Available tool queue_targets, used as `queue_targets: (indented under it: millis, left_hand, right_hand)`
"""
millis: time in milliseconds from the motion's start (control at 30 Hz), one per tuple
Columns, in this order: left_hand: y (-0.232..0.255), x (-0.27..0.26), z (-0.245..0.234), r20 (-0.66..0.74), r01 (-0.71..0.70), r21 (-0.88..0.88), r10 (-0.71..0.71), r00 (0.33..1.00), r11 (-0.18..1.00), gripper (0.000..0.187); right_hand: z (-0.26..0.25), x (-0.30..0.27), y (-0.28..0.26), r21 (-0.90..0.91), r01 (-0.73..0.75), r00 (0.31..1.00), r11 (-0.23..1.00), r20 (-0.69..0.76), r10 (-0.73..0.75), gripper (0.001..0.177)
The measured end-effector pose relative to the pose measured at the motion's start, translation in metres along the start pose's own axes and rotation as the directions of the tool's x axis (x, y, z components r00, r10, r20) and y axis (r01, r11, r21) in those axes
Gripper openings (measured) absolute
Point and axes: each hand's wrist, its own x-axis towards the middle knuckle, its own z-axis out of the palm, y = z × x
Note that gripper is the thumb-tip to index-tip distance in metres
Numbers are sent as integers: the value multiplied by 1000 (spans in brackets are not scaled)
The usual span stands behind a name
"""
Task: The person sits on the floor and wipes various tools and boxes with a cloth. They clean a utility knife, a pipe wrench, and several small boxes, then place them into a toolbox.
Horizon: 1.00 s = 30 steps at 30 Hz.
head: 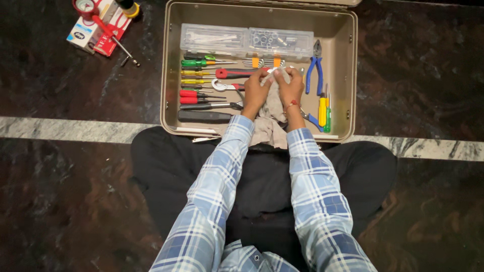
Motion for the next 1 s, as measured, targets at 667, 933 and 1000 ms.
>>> queue_targets:
  millis: [667,933,1000]
  left_hand:
    - [97,-71,-218,-32,-88,-38,87,996,995,22]
    - [65,-84,-292,-275,20,-208,-78,958,978,20]
    - [47,-80,-296,-348,47,-382,-191,918,923,20]
  right_hand:
    - [42,-93,-136,525,-258,797,811,590,-128,31]
    - [116,-153,-181,574,-417,647,705,732,-214,46]
    - [145,-160,-182,584,-325,643,744,713,-279,50]
